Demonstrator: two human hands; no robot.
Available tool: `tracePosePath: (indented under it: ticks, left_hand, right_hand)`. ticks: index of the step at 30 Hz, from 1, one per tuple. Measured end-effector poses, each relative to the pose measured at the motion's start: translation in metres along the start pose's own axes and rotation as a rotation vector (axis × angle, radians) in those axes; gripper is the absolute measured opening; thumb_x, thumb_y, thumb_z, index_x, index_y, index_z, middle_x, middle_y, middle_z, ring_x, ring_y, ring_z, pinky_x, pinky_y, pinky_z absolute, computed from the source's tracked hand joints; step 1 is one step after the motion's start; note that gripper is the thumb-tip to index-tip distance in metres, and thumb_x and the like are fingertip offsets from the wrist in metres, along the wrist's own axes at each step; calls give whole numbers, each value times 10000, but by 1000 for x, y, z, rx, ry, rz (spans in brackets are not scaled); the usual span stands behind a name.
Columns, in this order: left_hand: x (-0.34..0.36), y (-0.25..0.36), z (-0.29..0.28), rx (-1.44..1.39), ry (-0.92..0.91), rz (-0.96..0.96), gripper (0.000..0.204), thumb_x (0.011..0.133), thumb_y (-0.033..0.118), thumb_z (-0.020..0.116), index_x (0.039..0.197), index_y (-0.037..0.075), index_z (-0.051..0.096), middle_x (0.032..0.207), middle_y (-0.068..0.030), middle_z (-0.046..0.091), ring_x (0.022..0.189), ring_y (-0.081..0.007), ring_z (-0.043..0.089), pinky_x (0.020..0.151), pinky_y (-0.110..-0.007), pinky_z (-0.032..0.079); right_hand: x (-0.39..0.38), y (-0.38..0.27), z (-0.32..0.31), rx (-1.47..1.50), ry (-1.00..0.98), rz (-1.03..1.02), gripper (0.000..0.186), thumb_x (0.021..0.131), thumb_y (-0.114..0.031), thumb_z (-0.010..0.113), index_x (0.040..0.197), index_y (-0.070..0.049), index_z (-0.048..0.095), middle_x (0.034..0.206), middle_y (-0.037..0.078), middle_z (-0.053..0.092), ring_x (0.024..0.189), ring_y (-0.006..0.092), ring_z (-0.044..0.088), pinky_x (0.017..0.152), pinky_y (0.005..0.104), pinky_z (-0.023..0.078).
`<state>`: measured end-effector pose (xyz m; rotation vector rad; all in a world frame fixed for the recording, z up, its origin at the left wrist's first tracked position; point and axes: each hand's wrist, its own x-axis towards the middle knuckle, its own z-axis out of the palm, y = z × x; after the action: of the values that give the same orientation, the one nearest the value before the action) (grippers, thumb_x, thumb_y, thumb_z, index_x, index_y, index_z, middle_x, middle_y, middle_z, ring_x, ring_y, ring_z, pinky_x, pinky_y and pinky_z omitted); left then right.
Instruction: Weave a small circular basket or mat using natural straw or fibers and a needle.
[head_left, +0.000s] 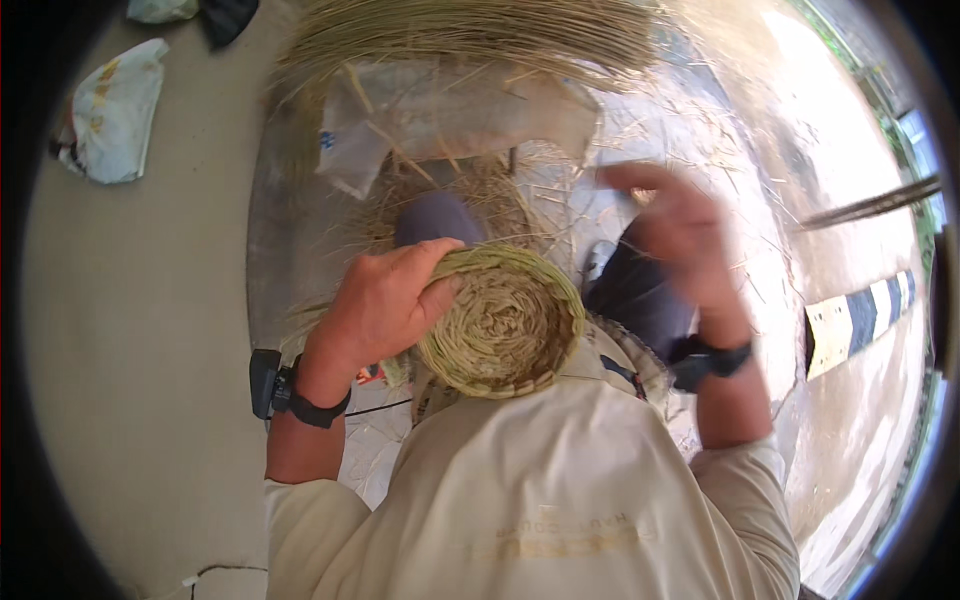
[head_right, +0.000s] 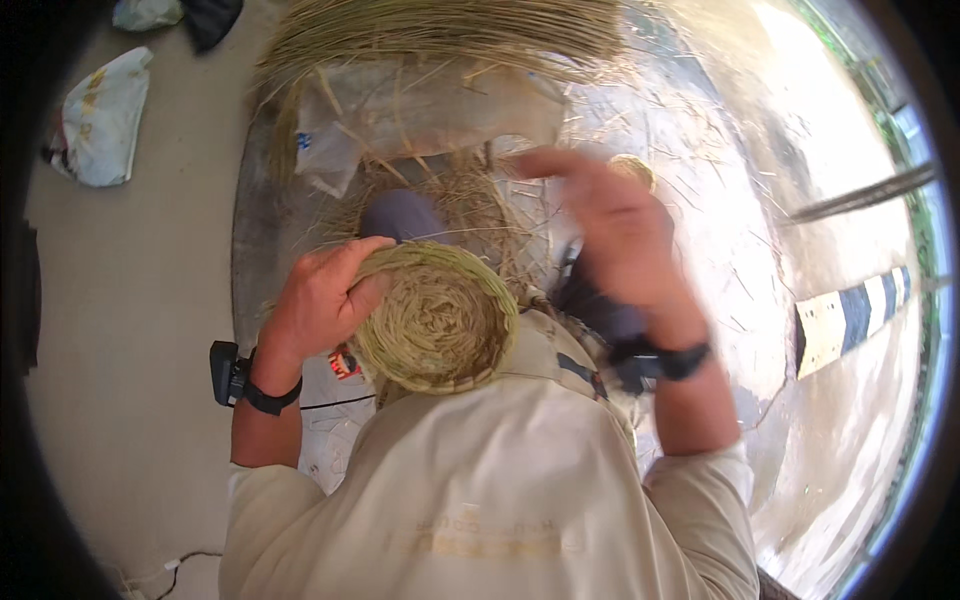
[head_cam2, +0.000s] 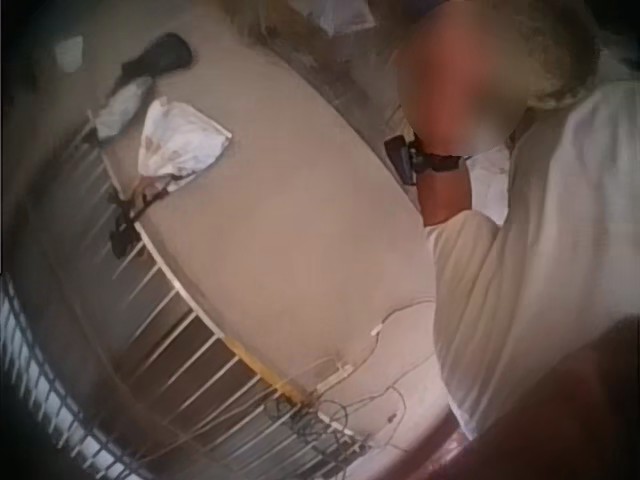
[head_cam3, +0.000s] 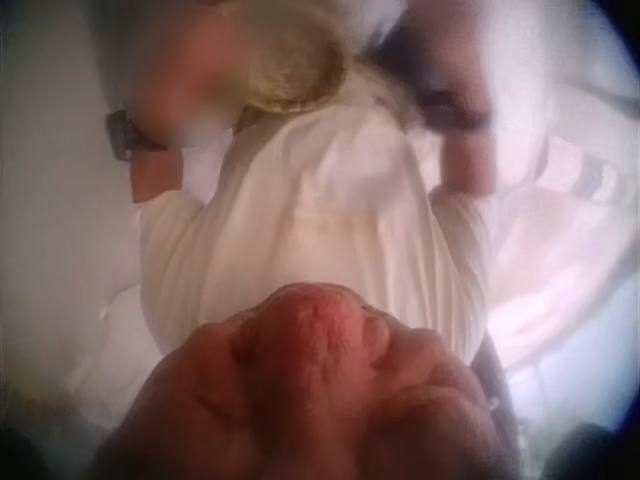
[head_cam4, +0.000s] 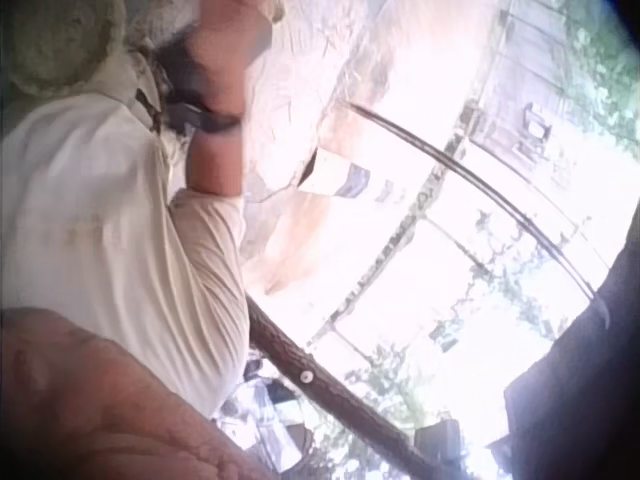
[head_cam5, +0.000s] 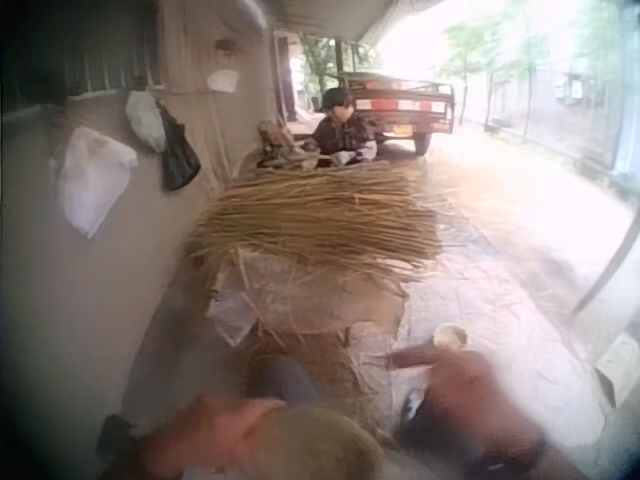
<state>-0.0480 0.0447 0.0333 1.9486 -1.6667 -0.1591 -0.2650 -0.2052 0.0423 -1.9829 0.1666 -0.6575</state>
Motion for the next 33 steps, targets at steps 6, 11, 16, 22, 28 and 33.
tracePosePath:
  ticks: [6, 11, 16, 22, 28, 33]
  left_hand:
    - [6, 16, 14, -59, -50, -137, 559, 936, 81, 729, 1471, 72, 568, 1061, -240, 754, 918, -411, 759, 777, -462, 602]
    - [3, 1, 32, -75, -54, -84, 507, 934, 66, 718, 1431, 93, 621, 1054, -239, 755, 918, -410, 757, 790, -454, 604]
    - [17, 7, 36, -102, -67, -57, 432, 929, 72, 714, 1358, 73, 671, 1046, -222, 757, 903, -405, 750, 780, -459, 604]
    - [16, 10, 29, -32, -164, -15, 430, 922, 86, 722, 1348, 42, 670, 1041, -228, 754, 883, -405, 745, 770, -465, 603]
    - [3, 8, 20, -17, -173, -100, 364, 960, 106, 693, 1306, -1, 667, 1031, -249, 750, 875, -423, 740, 748, -479, 599]
    - [-13, 5, 20, -42, -167, -104, 304, 990, 98, 642, 1264, -32, 649, 978, -267, 735, 857, -447, 732, 719, -500, 582]
  right_hand:
    - [-12, 59, 28, 403, -457, 664, 400, 1122, -292, 576, 1352, 24, 663, 1084, 51, 729, 923, 121, 650, 815, 269, 518]
    - [-53, 98, -10, 379, -401, 524, 414, 1119, -359, 584, 994, -7, 762, 710, -38, 572, 656, 71, 490, 564, 248, 372]
    - [7, 17, 29, 1229, 280, 705, 396, 1117, -369, 576, 999, -25, 732, 719, -15, 584, 607, 92, 487, 546, 260, 374]
    - [22, 116, 10, 1130, -124, 658, 356, 1121, -314, 550, 1080, -7, 725, 706, -32, 558, 586, 115, 487, 550, 278, 400]
    - [-7, 39, 34, -35, -330, 330, 389, 1065, -247, 652, 801, 37, 619, 620, 164, 478, 565, 232, 453, 568, 406, 424]
    - [-22, 35, 25, -29, -312, 359, 391, 1095, -222, 644, 791, 19, 592, 653, -21, 401, 644, 86, 345, 568, 342, 352]
